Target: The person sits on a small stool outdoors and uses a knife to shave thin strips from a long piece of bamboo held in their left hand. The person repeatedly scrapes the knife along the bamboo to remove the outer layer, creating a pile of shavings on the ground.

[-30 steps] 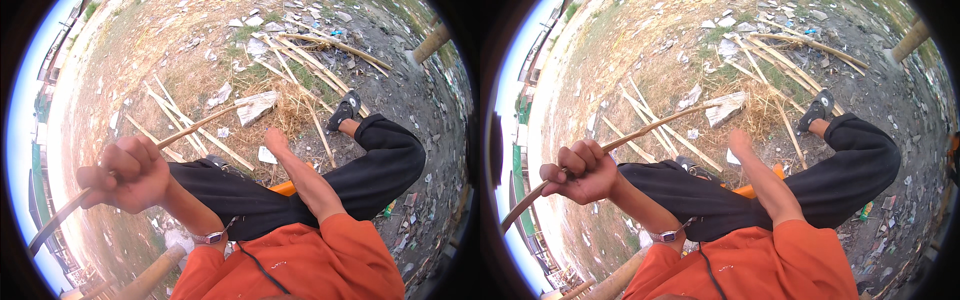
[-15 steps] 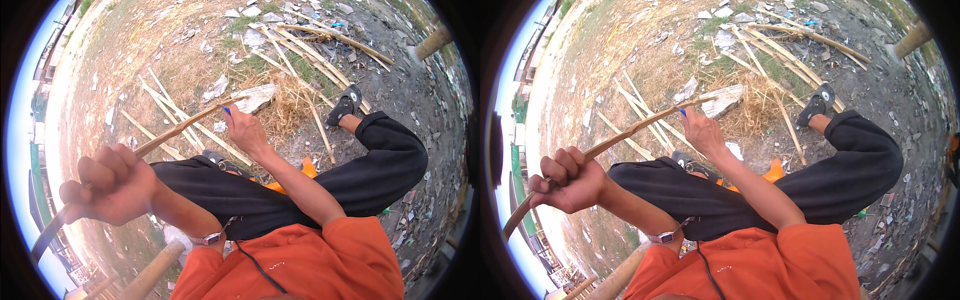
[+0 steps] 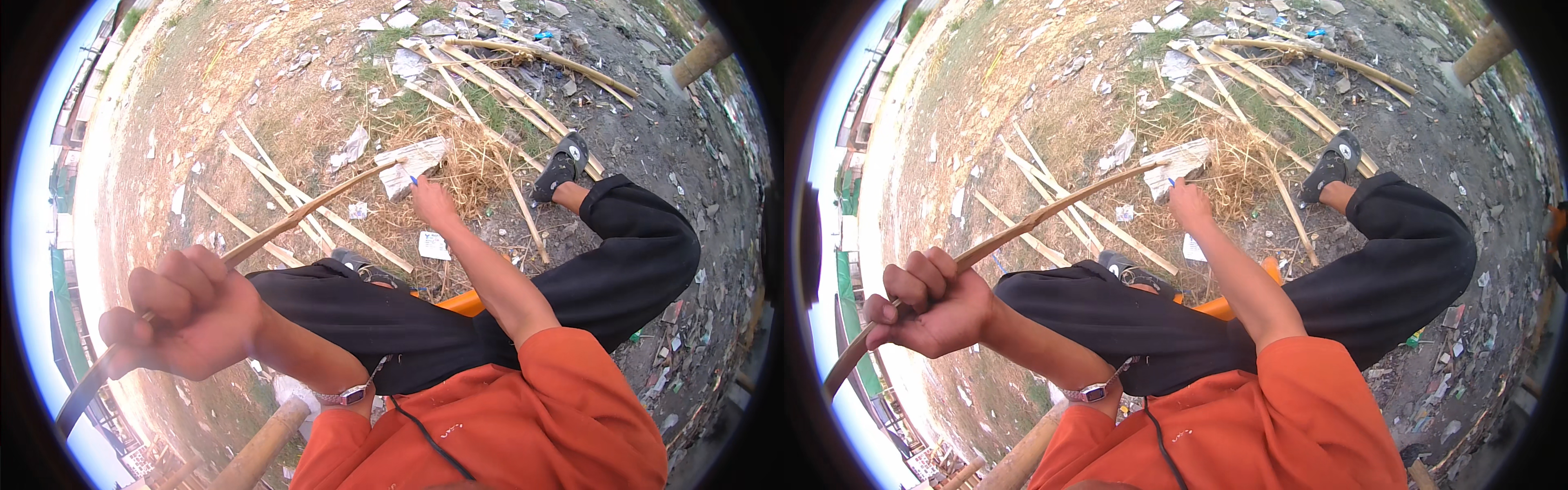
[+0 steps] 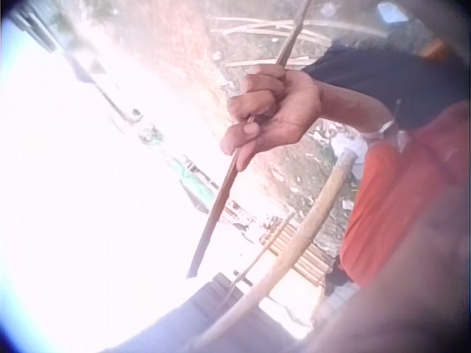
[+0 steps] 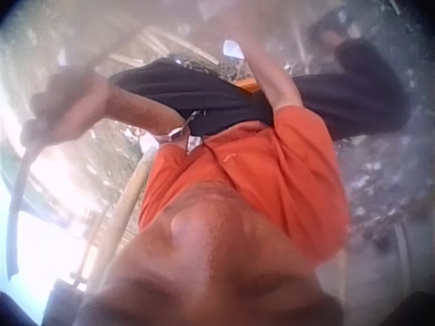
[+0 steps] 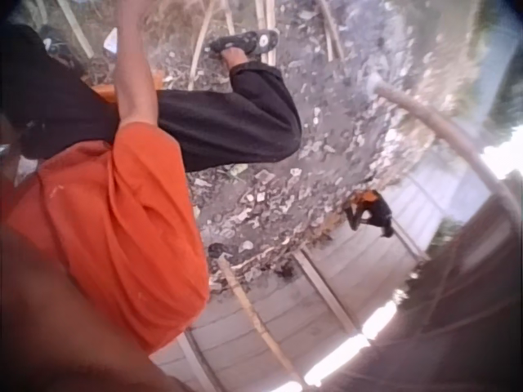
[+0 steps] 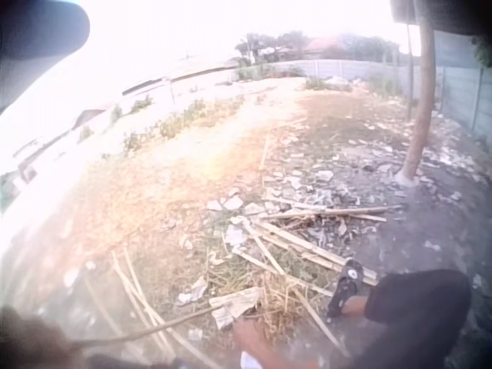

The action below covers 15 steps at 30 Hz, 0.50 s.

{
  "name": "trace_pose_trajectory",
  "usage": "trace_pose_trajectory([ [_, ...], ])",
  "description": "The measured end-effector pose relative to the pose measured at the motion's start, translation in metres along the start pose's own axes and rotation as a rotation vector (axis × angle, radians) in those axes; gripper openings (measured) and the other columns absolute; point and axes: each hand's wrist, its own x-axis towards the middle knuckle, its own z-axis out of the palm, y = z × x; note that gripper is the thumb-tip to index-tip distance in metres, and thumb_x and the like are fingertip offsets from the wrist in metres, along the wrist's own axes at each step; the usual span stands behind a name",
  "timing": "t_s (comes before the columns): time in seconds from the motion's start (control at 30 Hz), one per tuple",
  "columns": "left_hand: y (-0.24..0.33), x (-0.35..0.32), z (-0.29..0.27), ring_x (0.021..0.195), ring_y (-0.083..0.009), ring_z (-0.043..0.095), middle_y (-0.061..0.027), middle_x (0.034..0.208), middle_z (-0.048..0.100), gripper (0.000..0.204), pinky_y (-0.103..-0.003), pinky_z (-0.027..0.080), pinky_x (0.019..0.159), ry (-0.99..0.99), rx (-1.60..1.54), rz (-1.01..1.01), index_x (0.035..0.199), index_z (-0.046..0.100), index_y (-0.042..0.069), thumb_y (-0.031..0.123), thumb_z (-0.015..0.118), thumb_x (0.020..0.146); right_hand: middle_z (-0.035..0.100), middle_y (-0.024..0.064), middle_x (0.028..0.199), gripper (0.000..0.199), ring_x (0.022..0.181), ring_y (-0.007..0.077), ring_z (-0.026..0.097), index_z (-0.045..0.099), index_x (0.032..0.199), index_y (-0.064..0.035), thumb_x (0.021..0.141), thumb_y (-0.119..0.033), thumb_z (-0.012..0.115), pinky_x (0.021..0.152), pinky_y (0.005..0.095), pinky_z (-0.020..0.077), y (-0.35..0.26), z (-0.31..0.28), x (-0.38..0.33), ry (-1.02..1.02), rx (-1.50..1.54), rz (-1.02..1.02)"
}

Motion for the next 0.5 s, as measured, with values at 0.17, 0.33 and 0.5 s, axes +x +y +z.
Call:
trace_pose_trajectory([
  [0.17, -0.001, -0.001, 0.002, 0.044, -0.0062, 0.009, 0.0049, 0.053, 0.02, 0.038, -0.023, 0.01, 0.04, 0.001, 0.011, 0.004, 0.073, 0.042, 0.018, 0.052, 0.041, 0.089, 0.059, 0.0253, 0.088, 0.035, 0.086, 0.0419, 0.056, 0.047, 0.103, -0.0021, 0.091, -0.032, 0.035, 0.078, 0.0479, 0.0403, 0.003, -0.006, -0.001, -0.115, 0.614, 0.089],
  [0.33, -0.002, -0.004, -0.001, 0.043, -0.0065, 0.01, 0.005, 0.053, 0.021, 0.038, -0.024, 0.01, 0.04, -0.064, -0.041, -0.003, 0.073, 0.041, 0.018, 0.053, 0.04, 0.09, 0.053, 0.0192, 0.064, 0.023, 0.054, 0.0358, 0.052, 0.043, 0.099, -0.0031, 0.094, -0.025, 0.037, 0.052, 0.0427, 0.0392, -0.094, -0.078, -0.083, 0.08, 0.514, -0.51],
  [0.5, 0.002, 0.003, -0.019, 0.041, -0.0079, 0.013, 0.0015, 0.054, 0.025, 0.04, -0.025, 0.012, 0.038, -0.25, -0.174, -0.004, 0.076, 0.038, 0.017, 0.054, 0.033, 0.091, 0.054, 0.0215, 0.06, 0.02, 0.061, 0.0417, 0.056, 0.042, 0.096, -0.0021, 0.094, -0.022, 0.039, 0.056, 0.0499, 0.043, -0.13, -0.126, -0.155, 0.077, 0.343, -0.464],
])
